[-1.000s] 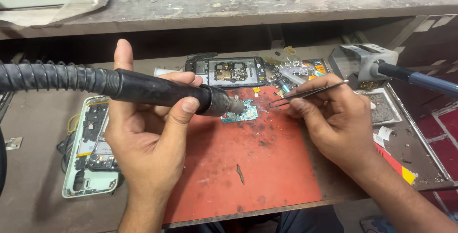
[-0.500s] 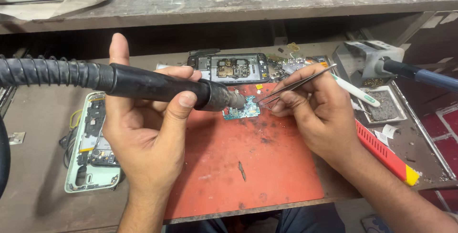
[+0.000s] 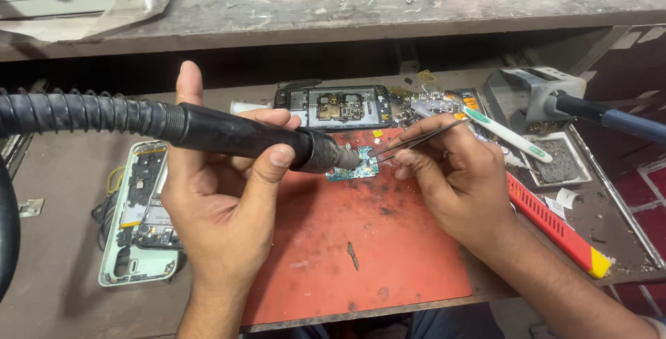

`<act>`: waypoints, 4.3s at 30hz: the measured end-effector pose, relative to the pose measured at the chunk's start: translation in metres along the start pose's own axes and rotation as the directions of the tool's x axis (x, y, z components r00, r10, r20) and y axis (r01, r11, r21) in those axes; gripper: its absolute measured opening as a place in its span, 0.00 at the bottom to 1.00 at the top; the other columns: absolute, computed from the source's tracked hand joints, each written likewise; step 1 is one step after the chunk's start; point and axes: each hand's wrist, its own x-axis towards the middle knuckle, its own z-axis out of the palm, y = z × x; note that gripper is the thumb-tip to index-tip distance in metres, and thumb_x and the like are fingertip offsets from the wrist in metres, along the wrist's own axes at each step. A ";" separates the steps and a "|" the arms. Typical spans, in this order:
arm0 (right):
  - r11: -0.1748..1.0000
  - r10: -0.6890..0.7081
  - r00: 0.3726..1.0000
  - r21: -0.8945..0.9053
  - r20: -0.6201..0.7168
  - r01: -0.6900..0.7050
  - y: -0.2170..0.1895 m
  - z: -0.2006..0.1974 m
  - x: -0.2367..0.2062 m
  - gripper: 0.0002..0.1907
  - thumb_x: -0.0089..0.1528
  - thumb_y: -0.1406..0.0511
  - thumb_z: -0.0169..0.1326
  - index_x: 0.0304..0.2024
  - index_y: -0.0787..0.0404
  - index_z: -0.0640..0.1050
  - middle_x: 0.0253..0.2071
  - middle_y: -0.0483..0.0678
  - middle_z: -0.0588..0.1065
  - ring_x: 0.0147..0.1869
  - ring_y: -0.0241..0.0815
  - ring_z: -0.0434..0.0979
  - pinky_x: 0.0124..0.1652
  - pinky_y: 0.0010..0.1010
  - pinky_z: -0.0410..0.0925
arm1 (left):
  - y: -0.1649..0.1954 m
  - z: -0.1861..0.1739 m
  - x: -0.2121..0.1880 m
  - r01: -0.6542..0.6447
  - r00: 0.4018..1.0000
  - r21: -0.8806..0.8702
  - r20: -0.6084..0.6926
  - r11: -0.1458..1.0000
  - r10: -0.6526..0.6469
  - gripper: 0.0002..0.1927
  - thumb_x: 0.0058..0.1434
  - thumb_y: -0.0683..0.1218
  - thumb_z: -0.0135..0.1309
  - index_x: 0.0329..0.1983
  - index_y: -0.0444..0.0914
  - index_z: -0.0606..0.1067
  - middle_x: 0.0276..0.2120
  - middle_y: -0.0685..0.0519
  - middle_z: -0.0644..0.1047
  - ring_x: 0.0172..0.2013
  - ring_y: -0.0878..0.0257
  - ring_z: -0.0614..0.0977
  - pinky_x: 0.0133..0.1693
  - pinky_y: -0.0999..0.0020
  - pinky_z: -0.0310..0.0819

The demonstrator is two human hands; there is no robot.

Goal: The person uses a hot air gun and a soldering iron to reflow solder on a small circuit board. They apply flux from a syringe, then use tweezers to position and adjust a tiny component while heating the board.

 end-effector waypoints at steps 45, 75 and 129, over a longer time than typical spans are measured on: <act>0.998 0.045 0.999 0.049 0.024 -0.047 0.006 -0.002 0.002 0.05 0.66 0.76 0.52 0.45 0.68 0.73 0.37 0.49 0.82 0.37 0.33 0.84 0.36 0.23 0.78 | 0.000 -0.001 0.001 0.004 1.000 -0.015 0.002 1.000 -0.004 0.42 0.73 0.33 0.58 0.81 0.30 0.46 0.49 0.45 0.81 0.45 0.67 0.83 0.51 0.74 0.82; 0.997 0.055 0.998 0.051 0.020 -0.056 0.008 -0.002 0.000 0.07 0.67 0.75 0.52 0.47 0.68 0.72 0.38 0.49 0.82 0.38 0.33 0.84 0.38 0.22 0.79 | 0.001 -0.001 0.001 0.018 1.000 -0.032 -0.002 0.999 -0.019 0.42 0.72 0.34 0.58 0.81 0.31 0.46 0.49 0.46 0.80 0.47 0.66 0.84 0.52 0.74 0.83; 0.996 -0.044 0.999 -0.072 -0.023 0.042 -0.007 0.000 -0.004 0.06 0.64 0.72 0.59 0.40 0.68 0.74 0.32 0.48 0.83 0.37 0.33 0.87 0.34 0.20 0.78 | 0.000 -0.001 0.001 -0.012 1.000 -0.023 -0.020 1.000 0.012 0.42 0.74 0.33 0.59 0.81 0.30 0.46 0.49 0.46 0.81 0.45 0.68 0.83 0.51 0.77 0.80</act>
